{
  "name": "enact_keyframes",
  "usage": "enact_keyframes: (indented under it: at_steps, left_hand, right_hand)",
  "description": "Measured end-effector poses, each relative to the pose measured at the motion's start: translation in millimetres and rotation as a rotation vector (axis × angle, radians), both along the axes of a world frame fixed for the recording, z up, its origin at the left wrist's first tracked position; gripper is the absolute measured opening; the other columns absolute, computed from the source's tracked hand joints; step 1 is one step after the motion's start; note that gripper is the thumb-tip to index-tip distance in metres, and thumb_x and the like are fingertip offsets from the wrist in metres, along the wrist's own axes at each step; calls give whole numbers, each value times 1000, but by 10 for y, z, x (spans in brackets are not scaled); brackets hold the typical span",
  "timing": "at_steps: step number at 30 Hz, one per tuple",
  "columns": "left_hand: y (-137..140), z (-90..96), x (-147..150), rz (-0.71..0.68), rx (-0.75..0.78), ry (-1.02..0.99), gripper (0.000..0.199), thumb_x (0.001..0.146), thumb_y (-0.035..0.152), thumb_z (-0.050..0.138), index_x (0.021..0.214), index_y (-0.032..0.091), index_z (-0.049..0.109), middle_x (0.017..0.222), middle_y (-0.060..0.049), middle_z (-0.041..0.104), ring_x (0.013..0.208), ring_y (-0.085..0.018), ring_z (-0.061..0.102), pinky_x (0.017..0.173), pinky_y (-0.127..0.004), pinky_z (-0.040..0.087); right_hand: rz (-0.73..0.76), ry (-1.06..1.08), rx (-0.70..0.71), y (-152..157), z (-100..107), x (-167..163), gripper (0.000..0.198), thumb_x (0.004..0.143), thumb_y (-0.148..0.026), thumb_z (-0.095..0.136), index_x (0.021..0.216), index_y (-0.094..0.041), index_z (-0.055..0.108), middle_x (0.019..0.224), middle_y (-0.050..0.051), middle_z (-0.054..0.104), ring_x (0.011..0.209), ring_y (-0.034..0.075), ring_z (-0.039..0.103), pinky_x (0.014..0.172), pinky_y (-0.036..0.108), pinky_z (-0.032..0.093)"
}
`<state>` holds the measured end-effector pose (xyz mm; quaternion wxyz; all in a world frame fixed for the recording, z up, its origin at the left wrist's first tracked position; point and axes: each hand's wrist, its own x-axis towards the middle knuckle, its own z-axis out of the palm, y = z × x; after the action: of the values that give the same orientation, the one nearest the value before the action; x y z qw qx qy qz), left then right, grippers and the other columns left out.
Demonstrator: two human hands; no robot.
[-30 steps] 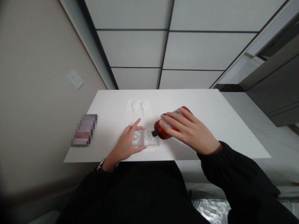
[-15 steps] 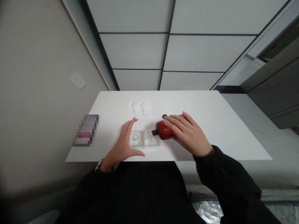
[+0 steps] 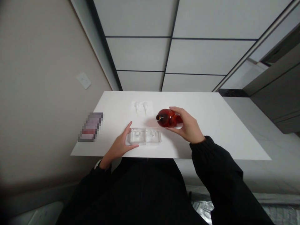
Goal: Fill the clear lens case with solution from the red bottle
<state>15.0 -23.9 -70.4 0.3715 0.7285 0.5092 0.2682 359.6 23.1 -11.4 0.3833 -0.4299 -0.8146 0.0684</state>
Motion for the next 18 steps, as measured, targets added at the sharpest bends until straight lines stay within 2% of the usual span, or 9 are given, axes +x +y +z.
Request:
enact_keyframes:
  at_steps: [5, 10, 18]
  left_hand:
    - [1, 0, 6, 20, -15, -4, 107, 87, 34, 82, 172, 27, 16, 176, -18, 34, 157, -38, 45, 127, -56, 39]
    - [-3, -14, 13, 9, 3, 9, 106, 87, 33, 82, 171, 25, 18, 176, -19, 33, 159, -38, 42, 128, -58, 36]
    - [-3, -58, 15, 19, 40, 28, 99, 85, 33, 85, 167, 24, 30, 173, -16, 41, 157, -36, 45, 130, -54, 36]
  right_hand:
    - [100, -99, 89, 202, 83, -211, 61, 91, -34, 83, 146, -25, 58, 140, 18, 71, 129, 37, 69, 104, 61, 59]
    - [148, -206, 91, 338, 94, -382, 62, 91, -24, 81, 147, -21, 56, 142, 19, 71, 130, 36, 69, 109, 63, 56]
    - [177, -244, 120, 386, 64, -315, 72, 90, -20, 81, 155, -27, 50, 150, 16, 67, 138, 37, 66, 120, 70, 45]
